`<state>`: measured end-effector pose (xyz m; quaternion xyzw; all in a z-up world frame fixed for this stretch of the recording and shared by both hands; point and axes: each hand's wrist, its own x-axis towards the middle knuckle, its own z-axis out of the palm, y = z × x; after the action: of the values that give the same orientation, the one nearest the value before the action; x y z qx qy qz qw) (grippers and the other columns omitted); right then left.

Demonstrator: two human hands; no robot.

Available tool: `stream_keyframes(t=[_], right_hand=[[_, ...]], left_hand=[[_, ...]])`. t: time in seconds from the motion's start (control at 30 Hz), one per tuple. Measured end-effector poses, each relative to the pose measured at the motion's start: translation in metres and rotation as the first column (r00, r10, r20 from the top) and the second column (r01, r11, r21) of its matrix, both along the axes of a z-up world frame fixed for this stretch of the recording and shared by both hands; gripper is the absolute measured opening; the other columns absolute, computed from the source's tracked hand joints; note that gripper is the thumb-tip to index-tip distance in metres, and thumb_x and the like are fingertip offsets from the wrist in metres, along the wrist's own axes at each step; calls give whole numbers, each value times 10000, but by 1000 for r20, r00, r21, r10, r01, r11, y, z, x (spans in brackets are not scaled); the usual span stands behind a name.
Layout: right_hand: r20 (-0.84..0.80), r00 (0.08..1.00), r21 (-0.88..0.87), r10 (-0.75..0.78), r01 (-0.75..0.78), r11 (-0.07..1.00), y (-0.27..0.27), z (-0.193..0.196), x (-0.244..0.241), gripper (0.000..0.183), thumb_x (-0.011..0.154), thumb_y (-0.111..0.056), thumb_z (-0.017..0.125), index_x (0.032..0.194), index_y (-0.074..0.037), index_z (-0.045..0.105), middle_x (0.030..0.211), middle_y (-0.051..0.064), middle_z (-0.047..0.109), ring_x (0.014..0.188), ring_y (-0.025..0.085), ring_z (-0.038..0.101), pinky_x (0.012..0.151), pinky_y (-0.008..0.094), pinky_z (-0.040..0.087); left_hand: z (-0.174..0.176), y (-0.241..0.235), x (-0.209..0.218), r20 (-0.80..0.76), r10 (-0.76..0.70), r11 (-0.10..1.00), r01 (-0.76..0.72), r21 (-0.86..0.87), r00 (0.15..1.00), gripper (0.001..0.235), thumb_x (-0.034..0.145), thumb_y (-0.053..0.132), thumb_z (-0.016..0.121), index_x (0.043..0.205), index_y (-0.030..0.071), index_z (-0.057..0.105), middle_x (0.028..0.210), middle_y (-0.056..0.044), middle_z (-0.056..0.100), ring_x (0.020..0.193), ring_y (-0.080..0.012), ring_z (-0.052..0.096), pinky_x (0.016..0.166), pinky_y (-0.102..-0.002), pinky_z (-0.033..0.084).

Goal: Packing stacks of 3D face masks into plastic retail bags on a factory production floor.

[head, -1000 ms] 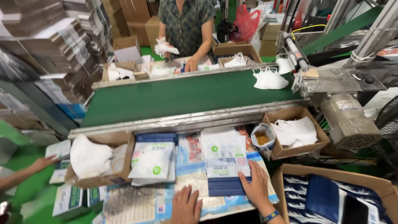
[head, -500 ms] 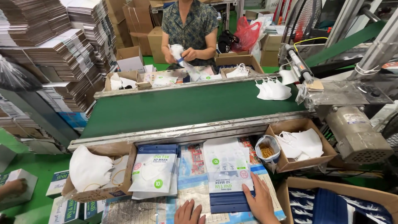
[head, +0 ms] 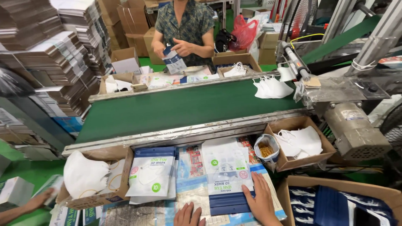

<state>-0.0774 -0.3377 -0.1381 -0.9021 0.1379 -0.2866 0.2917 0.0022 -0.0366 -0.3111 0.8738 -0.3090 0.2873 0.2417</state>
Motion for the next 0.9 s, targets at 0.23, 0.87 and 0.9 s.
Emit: stream_keyframes(t=[0.23, 0.87, 0.9], right_hand=[[-86, 996, 30, -34, 37, 999, 0, -1, -1, 683, 919, -438, 633, 1441, -19, 497, 1446, 247, 532, 1418, 384, 423, 1155, 461, 313], [-50, 999, -100, -15, 10, 995, -5, -19, 5, 767, 850, -457, 700, 1431, -4, 486, 1497, 236, 470, 1466, 428, 337, 1144, 484, 287], [-65, 998, -97, -11, 5, 995, -4, -12, 6, 767, 850, -457, 700, 1431, -4, 486, 1497, 236, 470, 1466, 428, 337, 1144, 484, 287]], left_hand=[[-7, 0, 3, -90, -7, 996, 15, 89, 996, 440, 811, 541, 707, 1090, 209, 787, 1198, -173, 699, 1179, -384, 617, 955, -605, 426], [-53, 16, 23, -64, -78, 990, 69, -126, 995, 625, 768, 442, 800, 1274, 97, 676, 1277, -279, 599, 1106, -416, 641, 913, -494, 514], [-12, 12, 8, -80, -74, 990, 64, -124, 994, 625, 768, 442, 800, 1274, 97, 676, 1277, -279, 599, 1106, -416, 641, 913, -494, 514]])
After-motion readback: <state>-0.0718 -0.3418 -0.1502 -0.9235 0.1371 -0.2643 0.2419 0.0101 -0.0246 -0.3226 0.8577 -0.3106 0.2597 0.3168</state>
